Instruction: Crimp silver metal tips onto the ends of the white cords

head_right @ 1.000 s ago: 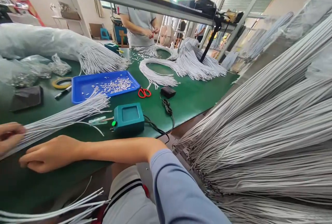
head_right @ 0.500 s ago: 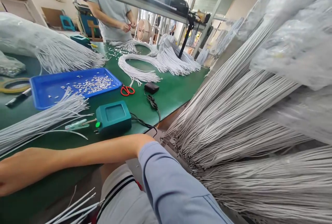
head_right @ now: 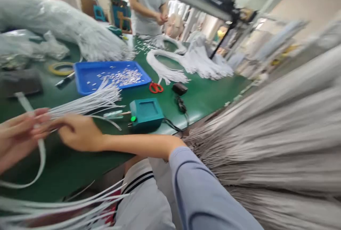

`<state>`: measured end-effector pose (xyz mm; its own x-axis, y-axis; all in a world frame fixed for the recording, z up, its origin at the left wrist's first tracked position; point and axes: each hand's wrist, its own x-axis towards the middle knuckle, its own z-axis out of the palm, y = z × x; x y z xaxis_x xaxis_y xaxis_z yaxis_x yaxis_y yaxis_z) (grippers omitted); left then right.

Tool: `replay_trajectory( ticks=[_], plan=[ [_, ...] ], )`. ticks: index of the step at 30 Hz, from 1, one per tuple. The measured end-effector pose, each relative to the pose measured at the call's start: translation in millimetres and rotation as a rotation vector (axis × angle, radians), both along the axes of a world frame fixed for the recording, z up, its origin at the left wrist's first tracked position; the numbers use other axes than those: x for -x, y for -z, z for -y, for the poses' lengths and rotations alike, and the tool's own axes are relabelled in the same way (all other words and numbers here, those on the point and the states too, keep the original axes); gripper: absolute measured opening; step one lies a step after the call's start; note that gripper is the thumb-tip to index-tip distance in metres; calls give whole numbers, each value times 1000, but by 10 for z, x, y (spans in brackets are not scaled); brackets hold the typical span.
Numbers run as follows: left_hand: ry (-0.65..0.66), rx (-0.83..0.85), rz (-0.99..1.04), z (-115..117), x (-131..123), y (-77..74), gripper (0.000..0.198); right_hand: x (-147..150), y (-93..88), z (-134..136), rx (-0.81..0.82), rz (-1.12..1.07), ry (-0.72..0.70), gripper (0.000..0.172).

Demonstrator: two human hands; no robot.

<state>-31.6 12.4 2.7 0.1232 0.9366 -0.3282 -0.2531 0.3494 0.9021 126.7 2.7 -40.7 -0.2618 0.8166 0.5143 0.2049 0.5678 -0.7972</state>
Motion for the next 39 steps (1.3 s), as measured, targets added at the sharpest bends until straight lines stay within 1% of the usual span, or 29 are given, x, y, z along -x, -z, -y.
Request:
replay_trajectory(
  ticks=[1,2,3,4,5,6,8,11,14,18,23,25,28,32,36,39],
  plan=[
    [47,-19,54,24,-51,-12,29,-21,-70,30,46,-79,63,22],
    [85,-69,86,46,-91,-13,29,-39,-130,35,108,-165,104,22],
    [117,-120,84,57,-122,-3,27,-53,-173,16,196,-242,125,21],
    [151,-158,45,53,-142,16,28,-63,-198,-24,292,-300,124,21],
    [155,-182,14,37,-152,42,32,-67,-205,-78,374,-344,114,22],
    [212,-154,7,13,-152,69,35,-66,-198,-136,433,-363,102,23],
    [337,-76,7,-33,-138,112,41,-59,-162,-232,492,-404,91,26],
    [390,-115,27,-53,-119,126,42,-64,-123,-280,562,-462,34,24],
    [399,-136,22,-45,-112,112,45,-86,-141,-273,565,-509,-19,24],
    [378,-155,-18,-47,-107,99,43,-102,-183,-275,535,-465,-59,22],
    [334,-216,94,-54,-83,111,35,-96,-188,-252,440,-397,-102,20],
    [334,-241,96,-61,-65,120,32,-93,-187,-241,426,-406,-106,17],
    [304,-266,42,-73,-48,120,34,-96,-193,-245,460,-417,-96,14],
    [256,-246,23,-76,-54,93,35,-107,-212,-267,528,-421,-112,17],
    [315,-233,33,-74,-61,69,36,-111,-227,-268,544,-419,-174,22],
    [353,-226,56,-80,-62,70,37,-115,-240,-262,557,-415,-168,27]
  ],
)
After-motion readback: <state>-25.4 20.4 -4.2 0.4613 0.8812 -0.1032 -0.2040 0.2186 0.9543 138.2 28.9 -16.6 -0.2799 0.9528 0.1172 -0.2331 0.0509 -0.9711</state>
